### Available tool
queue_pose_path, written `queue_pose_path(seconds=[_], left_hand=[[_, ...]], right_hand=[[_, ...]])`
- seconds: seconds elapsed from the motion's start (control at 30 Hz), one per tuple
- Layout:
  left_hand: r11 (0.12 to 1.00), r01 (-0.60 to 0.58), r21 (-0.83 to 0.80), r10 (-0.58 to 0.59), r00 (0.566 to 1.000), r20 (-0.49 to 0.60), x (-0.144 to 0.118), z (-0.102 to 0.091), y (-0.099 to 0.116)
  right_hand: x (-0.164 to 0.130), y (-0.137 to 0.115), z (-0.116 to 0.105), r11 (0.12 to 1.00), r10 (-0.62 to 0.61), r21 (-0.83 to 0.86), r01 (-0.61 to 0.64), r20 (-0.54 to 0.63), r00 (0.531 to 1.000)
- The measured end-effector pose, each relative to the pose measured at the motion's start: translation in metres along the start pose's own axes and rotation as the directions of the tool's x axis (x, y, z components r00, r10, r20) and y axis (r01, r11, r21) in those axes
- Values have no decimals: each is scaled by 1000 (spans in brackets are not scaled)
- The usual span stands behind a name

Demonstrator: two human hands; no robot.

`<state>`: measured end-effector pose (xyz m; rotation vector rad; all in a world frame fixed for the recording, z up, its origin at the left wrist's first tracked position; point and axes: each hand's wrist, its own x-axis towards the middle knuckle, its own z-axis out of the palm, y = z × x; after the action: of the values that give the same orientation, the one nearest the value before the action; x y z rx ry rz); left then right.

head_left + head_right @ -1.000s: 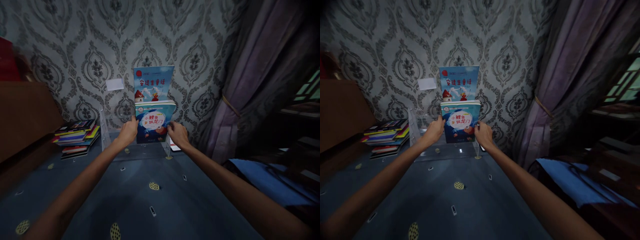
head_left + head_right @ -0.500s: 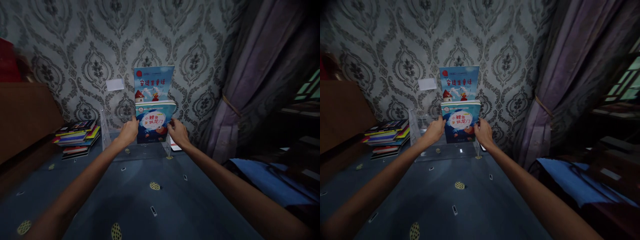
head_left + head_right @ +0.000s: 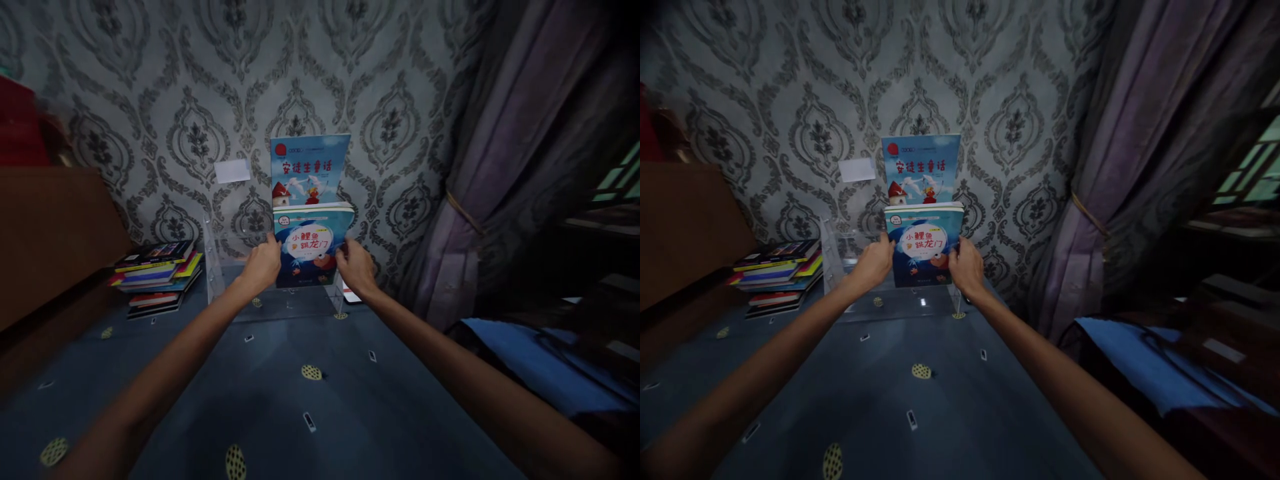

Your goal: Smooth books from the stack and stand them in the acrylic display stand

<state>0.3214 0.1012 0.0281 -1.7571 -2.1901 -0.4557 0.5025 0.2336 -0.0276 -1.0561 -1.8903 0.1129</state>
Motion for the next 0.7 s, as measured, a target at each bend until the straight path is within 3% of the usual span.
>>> queue_pose_path(seconds=[0.5, 0.7], left_hand=[[1000, 25, -16, -25, 1000, 8, -7, -6, 5], [997, 63, -46, -67, 994, -88, -2, -9, 8]], right_hand=[[-1, 4, -4, 997, -32, 71, 30, 34, 999], [-7, 9, -8, 979, -72, 194, 63, 40, 997]])
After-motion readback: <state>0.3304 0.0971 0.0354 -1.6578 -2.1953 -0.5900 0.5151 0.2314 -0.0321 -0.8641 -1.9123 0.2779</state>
